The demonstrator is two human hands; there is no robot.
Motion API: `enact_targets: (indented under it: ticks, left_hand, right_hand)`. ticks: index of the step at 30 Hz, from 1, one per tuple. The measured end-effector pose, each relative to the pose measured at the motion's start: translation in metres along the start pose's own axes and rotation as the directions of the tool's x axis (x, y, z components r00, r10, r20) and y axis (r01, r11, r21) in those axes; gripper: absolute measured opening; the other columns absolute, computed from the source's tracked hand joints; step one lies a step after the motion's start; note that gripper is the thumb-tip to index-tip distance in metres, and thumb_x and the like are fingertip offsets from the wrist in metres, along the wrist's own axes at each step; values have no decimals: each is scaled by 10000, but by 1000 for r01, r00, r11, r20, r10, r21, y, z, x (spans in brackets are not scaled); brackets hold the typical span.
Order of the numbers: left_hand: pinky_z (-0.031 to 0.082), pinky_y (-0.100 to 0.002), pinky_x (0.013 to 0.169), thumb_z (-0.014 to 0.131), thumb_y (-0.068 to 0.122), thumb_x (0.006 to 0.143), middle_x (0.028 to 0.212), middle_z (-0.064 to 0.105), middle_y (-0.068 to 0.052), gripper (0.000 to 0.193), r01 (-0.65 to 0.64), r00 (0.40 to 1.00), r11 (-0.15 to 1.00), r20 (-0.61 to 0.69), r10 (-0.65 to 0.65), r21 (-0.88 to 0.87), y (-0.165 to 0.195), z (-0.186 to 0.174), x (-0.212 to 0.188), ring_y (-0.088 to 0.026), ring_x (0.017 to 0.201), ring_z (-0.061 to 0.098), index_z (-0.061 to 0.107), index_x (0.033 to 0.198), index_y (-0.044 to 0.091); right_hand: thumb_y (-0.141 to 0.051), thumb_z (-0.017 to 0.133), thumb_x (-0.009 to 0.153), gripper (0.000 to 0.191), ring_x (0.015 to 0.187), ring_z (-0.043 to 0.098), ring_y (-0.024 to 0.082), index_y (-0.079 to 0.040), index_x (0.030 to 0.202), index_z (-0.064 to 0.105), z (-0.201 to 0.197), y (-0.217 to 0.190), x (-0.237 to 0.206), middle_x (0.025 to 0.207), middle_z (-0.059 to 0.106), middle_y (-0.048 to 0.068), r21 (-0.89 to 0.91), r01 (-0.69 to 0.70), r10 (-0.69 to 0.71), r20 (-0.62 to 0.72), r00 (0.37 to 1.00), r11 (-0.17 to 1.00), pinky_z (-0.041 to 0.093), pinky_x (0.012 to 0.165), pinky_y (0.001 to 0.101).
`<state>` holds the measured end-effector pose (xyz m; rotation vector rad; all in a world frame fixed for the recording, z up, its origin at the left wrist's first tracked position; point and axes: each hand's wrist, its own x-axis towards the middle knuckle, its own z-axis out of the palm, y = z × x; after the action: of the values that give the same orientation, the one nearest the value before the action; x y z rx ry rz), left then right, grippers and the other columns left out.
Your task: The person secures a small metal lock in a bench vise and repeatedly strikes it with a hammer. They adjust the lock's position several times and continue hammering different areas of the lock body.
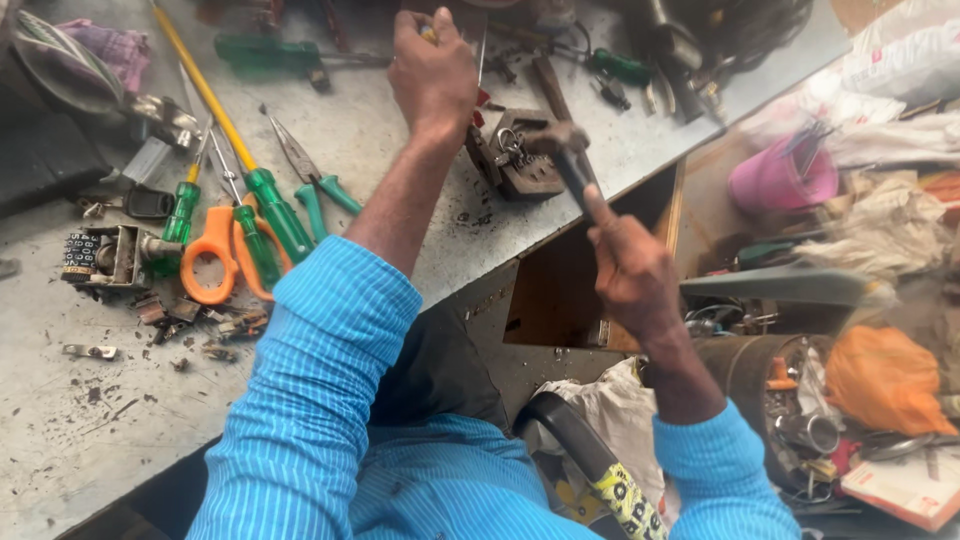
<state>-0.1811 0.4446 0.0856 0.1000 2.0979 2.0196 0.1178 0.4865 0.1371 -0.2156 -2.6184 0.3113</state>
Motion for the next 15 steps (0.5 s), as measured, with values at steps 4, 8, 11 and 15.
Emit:
enact_targets:
  ticks: [4, 8, 11, 15]
  left_hand:
    - [636, -358, 583, 578, 233, 976, 833, 713, -103, 182, -133, 989, 987, -79, 126, -89, 0, 0, -1, -195, 672, 754, 562, 1009, 54]
    - [598, -362, 573, 592, 140, 910, 808, 709, -108, 163, -172, 980, 983, -117, 163, -71, -6, 1, -3, -207, 658, 748, 533, 1025, 41]
    - [612, -368, 485, 557, 98, 872, 784, 688, -121, 183, -121, 990, 976, -100, 104, -180, -2, 1, -3, -225, 598, 739, 526, 1035, 22]
    - [598, -347, 505, 585, 68, 900, 797, 719, -113, 168, -276, 955, 956, -147, 259, -103, 11, -4, -8, -193, 628, 758, 527, 1052, 25]
  right_hand:
    - [11, 627, 1071, 541, 638, 547, 209, -140, 1573, 494, -10, -2, 2, 838, 578, 101, 9, 7, -5, -137, 991, 1000, 479, 606, 393]
    - [24, 627, 1069, 527, 643, 521, 247, -133, 1558, 505, -9, -2, 4, 830, 531, 117, -69, 100, -107, -110, 988, 993, 446, 588, 410]
    - [-26, 673, 1009, 525, 593, 539, 270, -132, 1510, 558, -12, -4, 9, 776, 564, 117, -303, 81, -71, 44, 997, 950, 442, 520, 433]
    - [-27, 651, 1042, 547, 600, 555, 231, -130, 1560, 511, -21, -14, 13, 780, 567, 85, -254, 78, -88, -29, 996, 964, 470, 542, 435]
